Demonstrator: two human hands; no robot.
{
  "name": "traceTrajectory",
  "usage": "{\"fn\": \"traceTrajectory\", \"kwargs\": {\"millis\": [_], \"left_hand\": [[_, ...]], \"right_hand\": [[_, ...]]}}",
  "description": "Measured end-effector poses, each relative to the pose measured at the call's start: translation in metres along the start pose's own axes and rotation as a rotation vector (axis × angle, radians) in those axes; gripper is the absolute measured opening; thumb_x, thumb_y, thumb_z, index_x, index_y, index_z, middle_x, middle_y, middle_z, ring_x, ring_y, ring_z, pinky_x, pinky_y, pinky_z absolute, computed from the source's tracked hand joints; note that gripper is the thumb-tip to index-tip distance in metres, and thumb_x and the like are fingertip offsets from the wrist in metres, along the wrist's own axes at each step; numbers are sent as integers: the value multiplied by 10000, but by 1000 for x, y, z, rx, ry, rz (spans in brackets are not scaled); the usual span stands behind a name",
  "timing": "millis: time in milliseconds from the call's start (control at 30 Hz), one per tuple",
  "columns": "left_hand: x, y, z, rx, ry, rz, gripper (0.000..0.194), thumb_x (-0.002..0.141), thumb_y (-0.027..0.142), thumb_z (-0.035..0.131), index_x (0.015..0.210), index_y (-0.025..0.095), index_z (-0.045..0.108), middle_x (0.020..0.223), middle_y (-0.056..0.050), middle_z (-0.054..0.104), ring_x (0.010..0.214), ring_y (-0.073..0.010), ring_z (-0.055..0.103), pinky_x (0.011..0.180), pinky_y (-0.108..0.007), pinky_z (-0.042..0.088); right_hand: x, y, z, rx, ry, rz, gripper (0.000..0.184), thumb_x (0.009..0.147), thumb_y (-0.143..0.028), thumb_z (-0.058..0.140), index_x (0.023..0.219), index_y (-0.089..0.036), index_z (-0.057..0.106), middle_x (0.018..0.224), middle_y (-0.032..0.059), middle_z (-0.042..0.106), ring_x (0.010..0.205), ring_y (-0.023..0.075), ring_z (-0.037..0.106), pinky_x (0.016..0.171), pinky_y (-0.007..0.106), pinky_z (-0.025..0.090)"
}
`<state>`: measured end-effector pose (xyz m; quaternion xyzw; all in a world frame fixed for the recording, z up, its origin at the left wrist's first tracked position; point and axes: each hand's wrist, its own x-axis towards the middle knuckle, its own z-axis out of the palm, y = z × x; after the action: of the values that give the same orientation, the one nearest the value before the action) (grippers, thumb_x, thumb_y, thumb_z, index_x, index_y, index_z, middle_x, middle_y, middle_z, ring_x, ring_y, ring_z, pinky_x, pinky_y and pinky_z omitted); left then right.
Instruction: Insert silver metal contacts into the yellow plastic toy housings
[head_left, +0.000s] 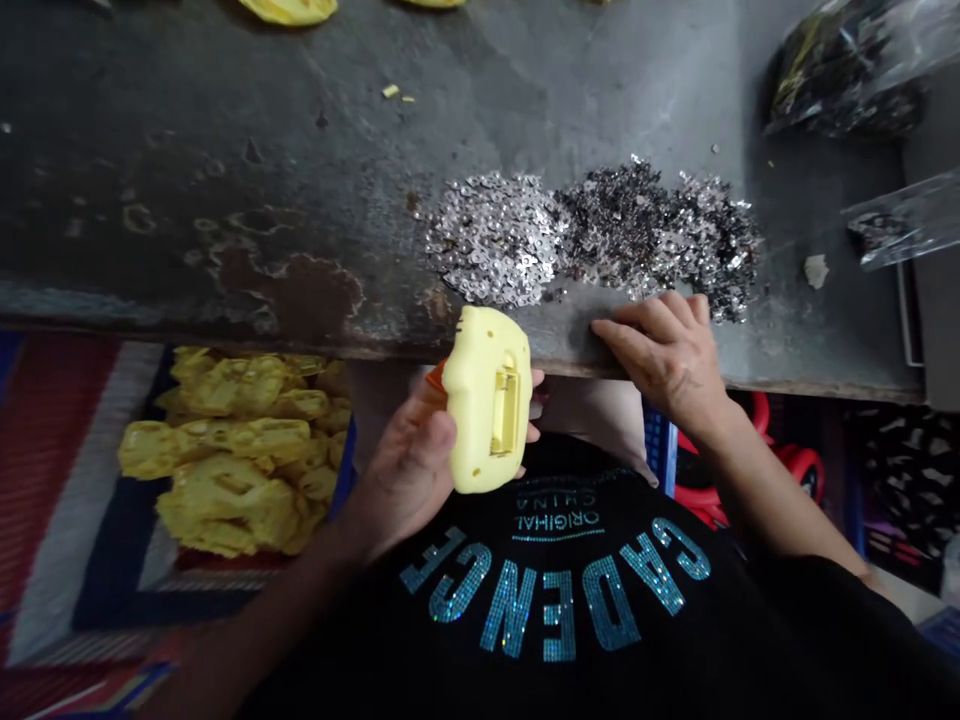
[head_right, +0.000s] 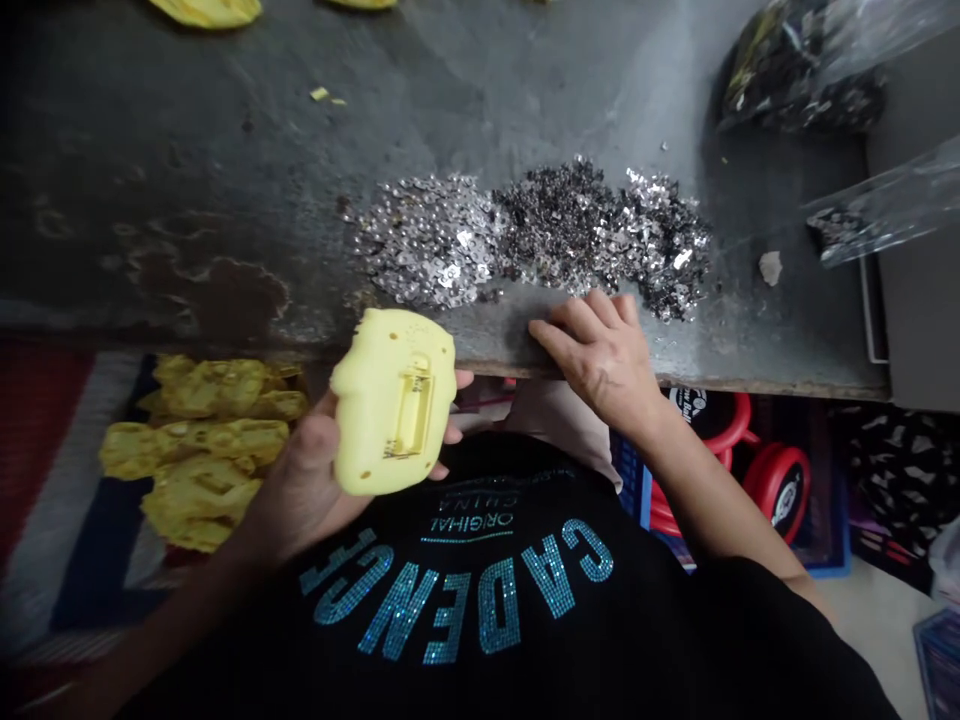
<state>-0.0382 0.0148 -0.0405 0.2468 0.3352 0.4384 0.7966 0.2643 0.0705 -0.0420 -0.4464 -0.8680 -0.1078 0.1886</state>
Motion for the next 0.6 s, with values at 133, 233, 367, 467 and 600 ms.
{"fn": "traceTrajectory", "kwargs": {"millis": [133,233,367,467,600], "left_hand": [[0,1,5,30,0,-90,724,1059,787,706,1531,239,750,1552,-143,810,1018,-298,882,687,-315,760],[2,0,9,62,-1,-103,797,1057,823,665,1577,224,739,1532,-135,818,1024,-297,862,662,-284,735],[5,-5,13,94,-53,-106,832,1038,803,705,1613,203,717,1550,-144,807,1058,-326,851,661,-293,724],[4,-7,18,112,-13,-88,822,1047,793,702,1602,188,728,1534,-155,813,1031,-308,846,641,-281,708],[1,-6,21,133,-35,-81,777,1045,783,717,1580,220,744,1553,-150,801,1059,-316,845,644,-291,707]], "right_hand": [[-26,-3,-11,169,-29,131,180,1128,-222,718,1193,-351,826,1071,18,830,929,247,627,852,443,403],[-33,-3,-16,328,-81,238,120,1124,-285,735,1135,-334,844,1052,34,824,961,262,675,868,452,439],[-27,1,-19,522,-119,324,114,1104,-282,736,1095,-286,850,1051,57,805,1017,275,734,914,452,532],[-17,4,-17,543,-139,307,103,1078,-275,742,1069,-259,843,1019,65,775,998,287,717,882,441,527],[-9,5,-13,496,-193,248,102,1063,-263,724,993,-256,798,977,53,734,940,275,654,876,436,468]]}}
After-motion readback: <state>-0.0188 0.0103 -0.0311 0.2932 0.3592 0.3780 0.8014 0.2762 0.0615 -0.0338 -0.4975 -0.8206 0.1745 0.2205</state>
